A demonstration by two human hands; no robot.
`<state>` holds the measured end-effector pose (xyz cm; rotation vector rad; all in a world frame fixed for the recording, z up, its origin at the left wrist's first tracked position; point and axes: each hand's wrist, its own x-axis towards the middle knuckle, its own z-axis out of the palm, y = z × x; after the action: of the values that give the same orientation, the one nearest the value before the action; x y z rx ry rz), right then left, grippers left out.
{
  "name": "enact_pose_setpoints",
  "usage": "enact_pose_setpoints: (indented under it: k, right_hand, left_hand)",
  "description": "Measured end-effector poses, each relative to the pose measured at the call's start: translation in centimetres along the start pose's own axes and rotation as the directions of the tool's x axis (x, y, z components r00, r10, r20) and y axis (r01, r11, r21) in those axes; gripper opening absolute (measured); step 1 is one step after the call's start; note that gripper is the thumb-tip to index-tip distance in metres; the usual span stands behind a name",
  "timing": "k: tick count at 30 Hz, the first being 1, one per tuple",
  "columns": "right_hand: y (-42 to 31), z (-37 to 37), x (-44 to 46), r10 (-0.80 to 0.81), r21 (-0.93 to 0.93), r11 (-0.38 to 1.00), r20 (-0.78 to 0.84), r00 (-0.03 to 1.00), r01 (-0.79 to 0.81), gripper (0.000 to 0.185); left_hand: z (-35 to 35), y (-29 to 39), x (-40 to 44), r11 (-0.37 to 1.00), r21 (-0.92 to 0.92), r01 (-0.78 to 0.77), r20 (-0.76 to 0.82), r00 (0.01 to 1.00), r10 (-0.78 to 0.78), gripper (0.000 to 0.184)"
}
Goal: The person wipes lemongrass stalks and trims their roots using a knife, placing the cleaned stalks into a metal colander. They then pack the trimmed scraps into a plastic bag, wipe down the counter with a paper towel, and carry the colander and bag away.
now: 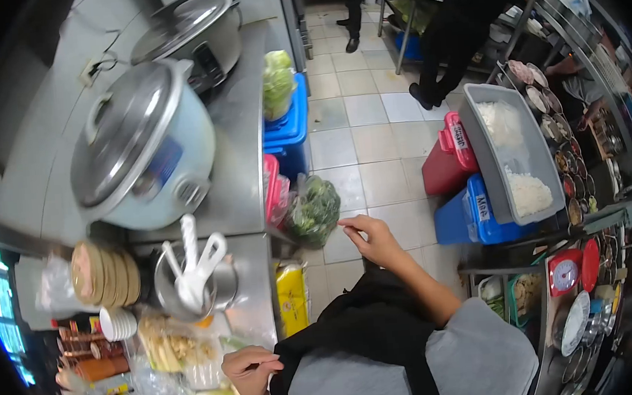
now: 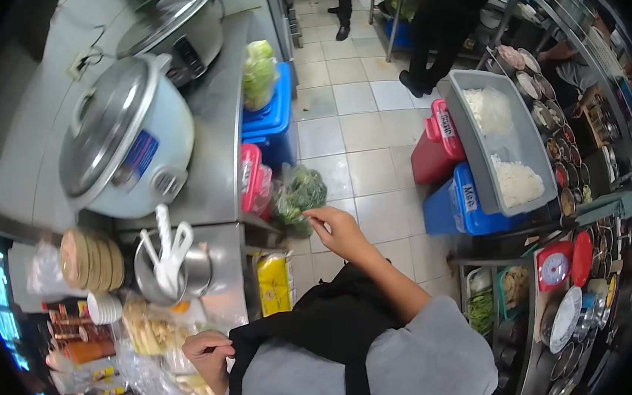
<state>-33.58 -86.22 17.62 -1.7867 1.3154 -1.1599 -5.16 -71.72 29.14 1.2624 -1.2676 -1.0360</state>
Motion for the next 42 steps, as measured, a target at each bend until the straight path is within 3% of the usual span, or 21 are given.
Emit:
enact_pose_setpoints:
  k: [1,4,12,14,15,16,18,20,21,22,24,25,28,29,30,32,33,34,36,37,42]
  right_hand:
    - [1.4,-1.7,0.4,0.068,-0.006,0.998,-0.033,0.997,-0.068,0.017]
    - [6.2,-6.9,2.5,0.155,-0.029,0.987,-0.038,0.987,-0.156,0.017]
    - [13.5,-19.4,14.2,0.275,-0.166,0.95,0.048,0.96,-0.264,0.02]
    - [15.7,-20.9,17.5,0.276,-0.157,0.949,-0.015,0.961,-0.275,0.02]
    - [16.7,-21.9,19.4,0.265,-0.16,0.951,-0.013,0.964,-0.264,0.02]
    - [17.1,-22.8,21.2,0.329,-0.162,0.931,-0.012,0.944,-0.327,0.021]
    - [18.5,-23.5,22.7,0.427,-0.142,0.894,-0.01,0.904,-0.424,0.022]
    - [20.1,-25.5,25.8,0.279,-0.193,0.932,-0.159,0.947,-0.307,0.021]
    - [20.5,-26.5,26.7,0.366,-0.172,0.902,-0.185,0.912,-0.396,0.022]
    - [21.1,-27.8,27.3,0.366,-0.177,0.898,-0.208,0.907,-0.403,0.022]
    - [22.2,-30.5,28.1,0.409,-0.178,0.868,-0.276,0.87,-0.464,0.022]
    - [21.0,-32.1,29.4,0.499,-0.169,0.811,-0.3,0.813,-0.56,0.023]
    - [23.5,-36.2,30.8,0.529,-0.204,0.744,-0.4,0.748,-0.636,0.023]
    - [25.1,-37.3,31.0,0.49,-0.206,0.76,-0.443,0.751,-0.617,0.024]
    - [26.3,-38.1,31.8,0.49,-0.197,0.759,-0.455,0.743,-0.621,0.024]
    - [28.7,-40.2,33.4,0.534,-0.118,0.738,-0.5,0.682,-0.665,0.025]
    - [29.9,-41.2,34.5,0.53,-0.141,0.733,-0.494,0.689,-0.666,0.025]
    - [31.0,-42.3,35.5,0.542,-0.139,0.724,-0.492,0.681,-0.676,0.025]
    - [33.2,-45.1,38.6,0.504,-0.138,0.791,-0.403,0.764,-0.596,0.025]
    - [34.2,-46.9,40.5,0.494,-0.146,0.798,-0.396,0.774,-0.584,0.025]
    - [39.1,-54.1,49.7,0.407,-0.289,0.838,-0.234,0.883,-0.463,0.024]
  left_hand:
    - [2.4,0.1,2.4,1.0,-0.007,0.012,0.133,0.991,-0.011,0.009]
    - [9.5,-0.8,10.2,0.989,0.118,-0.087,0.165,0.984,0.067,0.013]
    - [22.7,-1.4,27.1,0.996,0.057,0.075,0.16,0.984,-0.084,0.013]
    - [25.2,-1.4,31.5,0.996,0.081,-0.034,-0.092,0.995,0.041,0.01]
    - [25.9,-1.7,33.7,1.0,0.014,0.01,-0.126,0.992,-0.008,0.009]
    - [25.9,-2.7,36.2,0.981,0.182,-0.061,-0.095,0.992,0.079,0.01]
    - [27.1,-3.4,40.9,0.973,0.223,-0.064,-0.063,0.995,0.08,0.005]
    - [28.7,-7.0,47.0,0.982,0.154,-0.109,-0.05,0.992,0.118,0.001]
    - [30.2,-6.2,50.1,0.98,0.194,-0.04,-0.005,0.999,0.042,0.004]
    - [31.3,-7.4,53.6,0.944,0.271,-0.187,0.084,0.982,0.17,0.006]
    - [35.3,-6.7,58.9,0.952,0.165,-0.26,0.108,0.964,0.244,0.016]
    - [37.6,-4.8,60.6,0.987,0.066,-0.145,0.093,0.986,0.139,0.023]
    - [42.9,-2.6,65.5,0.986,-0.032,-0.165,0.227,0.959,0.168,0.017]
    - [44.4,-2.8,67.3,0.93,0.098,-0.355,0.302,0.901,0.312,0.009]
    - [45.8,-3.0,68.7,0.927,0.095,-0.363,0.315,0.894,0.318,0.009]
    - [49.1,-3.9,71.0,0.979,0.056,-0.198,0.4,0.902,0.16,0.009]
    - [50.4,-4.6,72.3,0.963,0.087,-0.257,0.468,0.863,0.188,0.03]
    - [51.7,-5.2,73.2,0.965,0.09,-0.245,0.474,0.863,0.175,0.03]
    - [54.6,-5.4,74.5,1.0,-0.02,-0.003,0.379,0.925,0.01,0.051]
    - [56.0,-6.3,75.6,0.999,-0.039,-0.026,0.386,0.922,0.039,0.066]
    - [62.1,-5.3,79.1,0.993,0.056,-0.108,0.232,0.968,0.092,0.062]
